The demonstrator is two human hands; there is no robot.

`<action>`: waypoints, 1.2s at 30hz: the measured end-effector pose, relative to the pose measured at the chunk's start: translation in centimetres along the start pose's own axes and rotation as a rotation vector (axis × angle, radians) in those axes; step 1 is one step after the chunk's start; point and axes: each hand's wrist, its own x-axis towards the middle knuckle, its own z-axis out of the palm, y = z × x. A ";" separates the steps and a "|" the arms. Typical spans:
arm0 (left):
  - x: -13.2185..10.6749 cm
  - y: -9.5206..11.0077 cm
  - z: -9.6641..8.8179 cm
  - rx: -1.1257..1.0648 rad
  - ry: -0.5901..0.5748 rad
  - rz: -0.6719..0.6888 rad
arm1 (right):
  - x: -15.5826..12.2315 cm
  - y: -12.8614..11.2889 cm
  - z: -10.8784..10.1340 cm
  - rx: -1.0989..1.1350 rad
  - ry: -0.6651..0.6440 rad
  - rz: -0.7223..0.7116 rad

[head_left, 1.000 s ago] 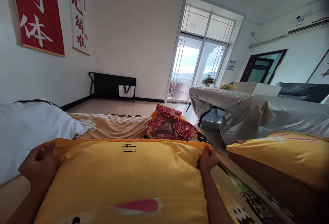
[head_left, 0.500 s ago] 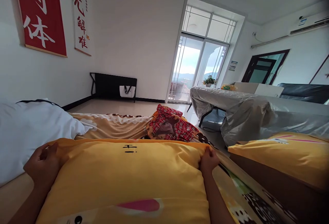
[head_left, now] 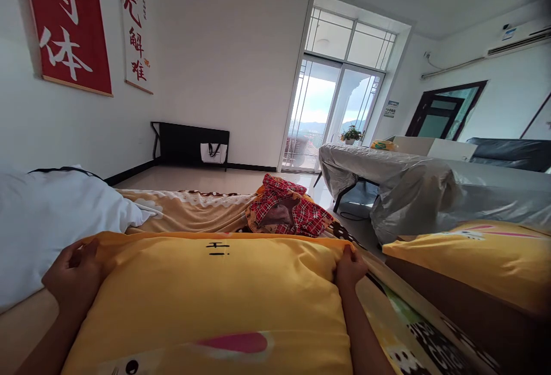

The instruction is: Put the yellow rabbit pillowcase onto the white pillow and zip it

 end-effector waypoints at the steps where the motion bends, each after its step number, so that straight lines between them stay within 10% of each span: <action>1: -0.1 0.2 -0.1 0.006 0.001 -0.003 | 0.0 0.0 0.0 0.000 0.001 0.000; 36: -0.3 0.9 -0.1 0.003 -0.006 -0.037 | 0.3 0.6 0.4 0.011 0.004 0.036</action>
